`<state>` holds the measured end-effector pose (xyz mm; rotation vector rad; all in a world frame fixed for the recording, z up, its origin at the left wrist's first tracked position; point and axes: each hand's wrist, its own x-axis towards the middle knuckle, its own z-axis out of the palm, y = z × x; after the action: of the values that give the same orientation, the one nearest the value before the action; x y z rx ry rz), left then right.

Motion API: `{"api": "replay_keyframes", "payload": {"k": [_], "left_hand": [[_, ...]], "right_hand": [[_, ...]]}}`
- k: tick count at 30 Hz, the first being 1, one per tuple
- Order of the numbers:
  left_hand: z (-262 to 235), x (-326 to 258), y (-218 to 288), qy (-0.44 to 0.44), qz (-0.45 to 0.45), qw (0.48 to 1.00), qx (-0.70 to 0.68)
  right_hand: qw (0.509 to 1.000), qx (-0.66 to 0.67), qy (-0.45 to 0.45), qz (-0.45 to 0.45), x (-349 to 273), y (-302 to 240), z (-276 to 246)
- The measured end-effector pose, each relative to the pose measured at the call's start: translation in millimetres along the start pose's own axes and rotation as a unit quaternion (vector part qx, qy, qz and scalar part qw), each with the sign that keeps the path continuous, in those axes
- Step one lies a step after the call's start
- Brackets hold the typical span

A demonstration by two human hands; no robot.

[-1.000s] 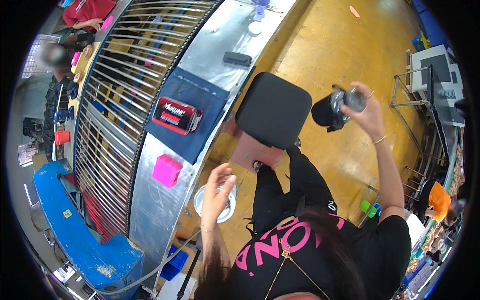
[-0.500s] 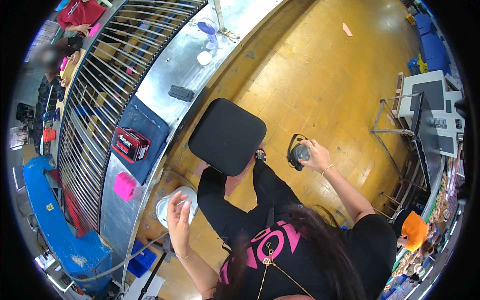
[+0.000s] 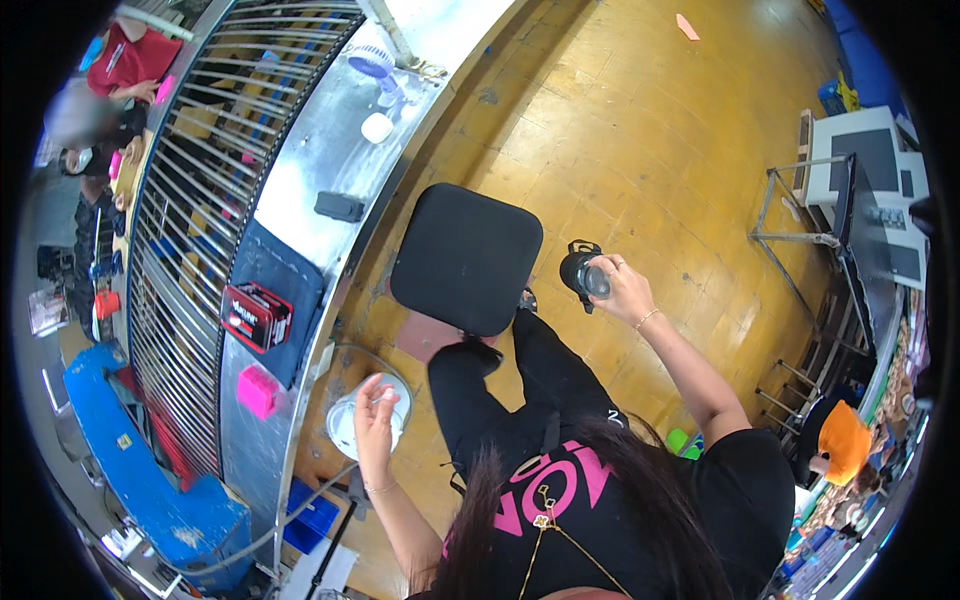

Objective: The person cleans pink plastic parts on a metal workbench using a cloth and a spray bottle. They wipe the parts, spray them with liquid, and place them back on the bench. The person also handles a white bucket and a dark bottle during the process.

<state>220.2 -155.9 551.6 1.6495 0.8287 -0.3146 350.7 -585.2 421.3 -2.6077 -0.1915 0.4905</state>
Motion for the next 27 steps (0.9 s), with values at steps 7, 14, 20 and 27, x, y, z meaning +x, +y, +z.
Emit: {"api": "replay_keyframes", "payload": {"k": [7,14,20,27], "left_hand": [[67,105,-14,-0.214,0.095,0.960,0.157],[191,260,8,-0.280,0.180,0.868,0.368],[282,424,-9,-0.164,0.305,0.790,0.507],[349,577,-64,-0.352,0.193,0.574,0.713]], "right_hand": [[0.992,0.031,0.088,0.090,-3,18,4],[0.990,-0.003,0.072,0.117,13,69,17],[0.985,0.030,-0.032,0.168,62,134,56],[0.981,0.037,-0.044,0.187,120,199,88]]}}
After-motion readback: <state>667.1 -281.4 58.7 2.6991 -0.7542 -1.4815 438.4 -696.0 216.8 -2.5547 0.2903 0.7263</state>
